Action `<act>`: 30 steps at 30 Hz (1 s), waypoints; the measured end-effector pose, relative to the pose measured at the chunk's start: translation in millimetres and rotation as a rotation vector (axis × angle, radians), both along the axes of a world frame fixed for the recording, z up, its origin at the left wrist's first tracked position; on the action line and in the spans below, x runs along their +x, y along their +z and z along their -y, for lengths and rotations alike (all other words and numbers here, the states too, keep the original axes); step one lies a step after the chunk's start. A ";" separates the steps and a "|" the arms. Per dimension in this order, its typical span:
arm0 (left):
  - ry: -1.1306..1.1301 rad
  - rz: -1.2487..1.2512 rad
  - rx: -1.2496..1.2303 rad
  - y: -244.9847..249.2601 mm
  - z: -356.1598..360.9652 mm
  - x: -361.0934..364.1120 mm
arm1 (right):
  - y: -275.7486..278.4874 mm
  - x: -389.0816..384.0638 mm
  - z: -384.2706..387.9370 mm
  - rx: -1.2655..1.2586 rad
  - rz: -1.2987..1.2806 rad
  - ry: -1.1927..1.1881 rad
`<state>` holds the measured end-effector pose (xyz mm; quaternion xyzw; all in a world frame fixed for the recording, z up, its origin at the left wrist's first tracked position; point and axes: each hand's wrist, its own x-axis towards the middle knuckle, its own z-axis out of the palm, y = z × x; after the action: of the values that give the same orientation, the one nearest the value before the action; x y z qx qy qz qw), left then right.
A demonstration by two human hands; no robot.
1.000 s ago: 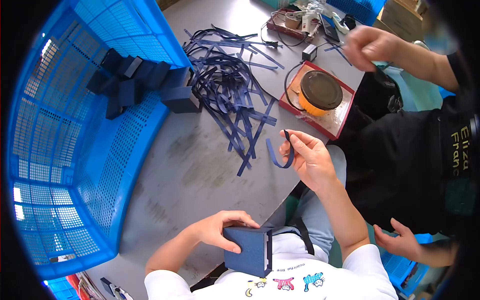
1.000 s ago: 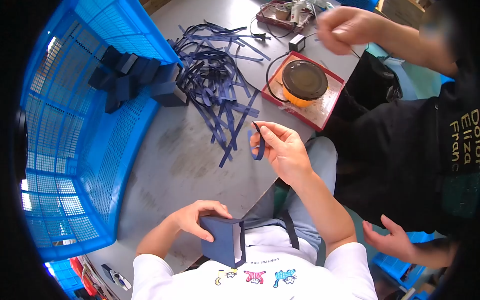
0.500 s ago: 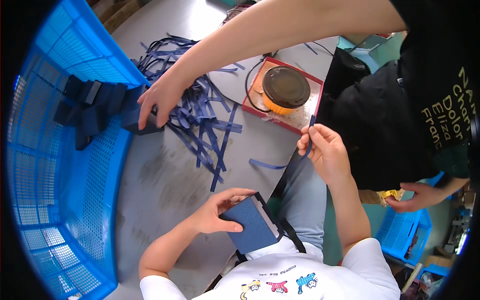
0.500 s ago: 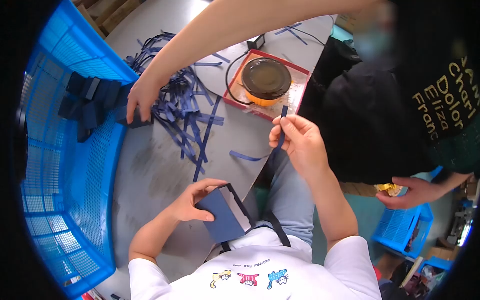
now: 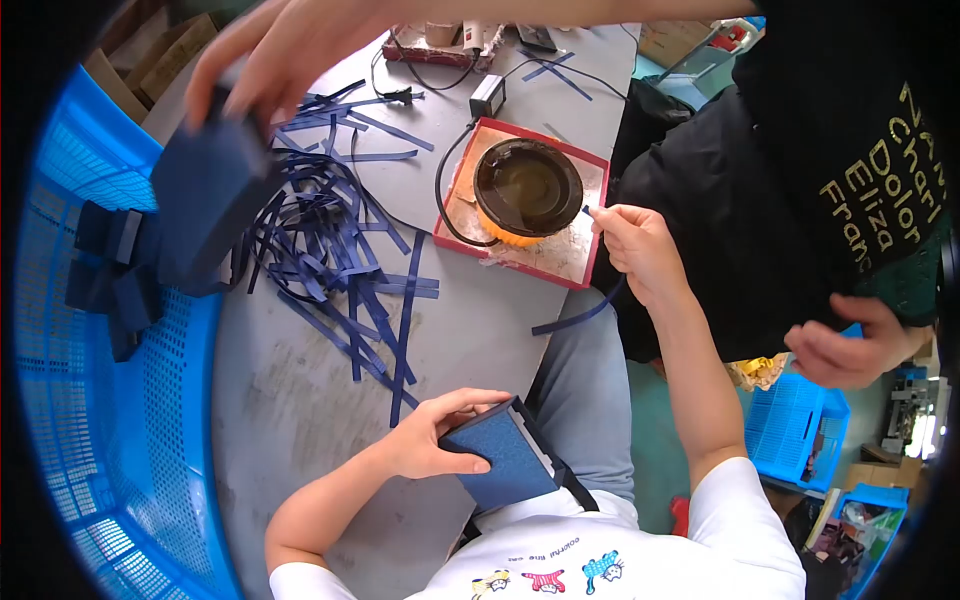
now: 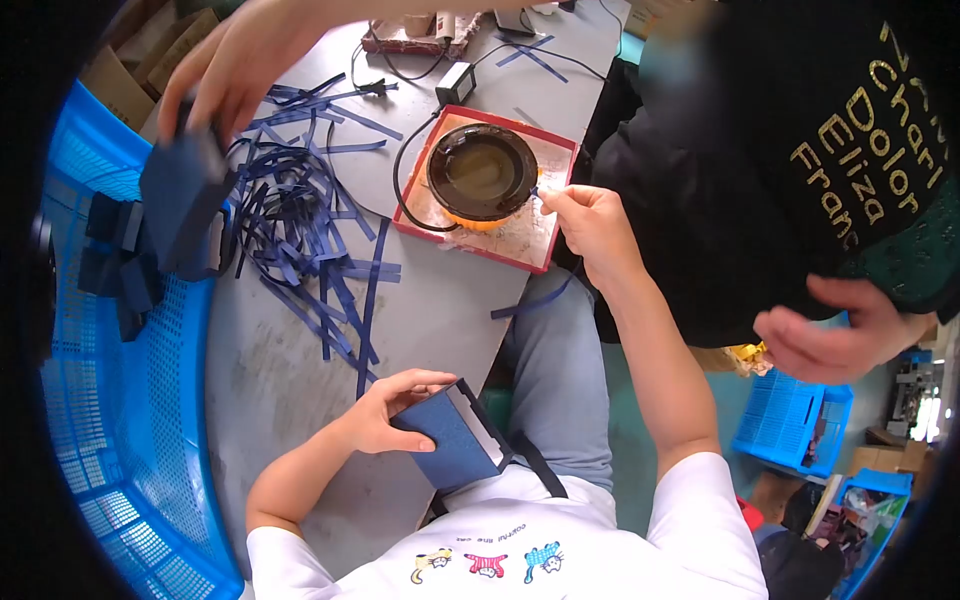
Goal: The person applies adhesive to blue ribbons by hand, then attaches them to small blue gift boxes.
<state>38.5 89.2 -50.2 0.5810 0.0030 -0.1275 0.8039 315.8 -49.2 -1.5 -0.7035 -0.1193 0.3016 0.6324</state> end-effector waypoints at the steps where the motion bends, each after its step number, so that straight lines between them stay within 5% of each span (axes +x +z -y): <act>1: -0.002 0.021 0.004 -0.8 -0.7 -0.1 | -1.7 2.4 -1.8 -0.008 0.011 0.005; 23: -0.009 -0.101 -0.039 6.1 -4.1 1.2 | -7.7 8.1 -7.7 -0.118 0.042 0.006; 30: 0.192 -0.018 -0.087 20.2 -17.2 5.3 | 8.7 -18.0 21.8 0.034 -0.154 0.085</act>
<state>43.8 106.4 -30.0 0.5414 0.0604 -0.0550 0.8368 297.8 -71.0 7.2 -0.6615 -0.1053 0.3795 0.6382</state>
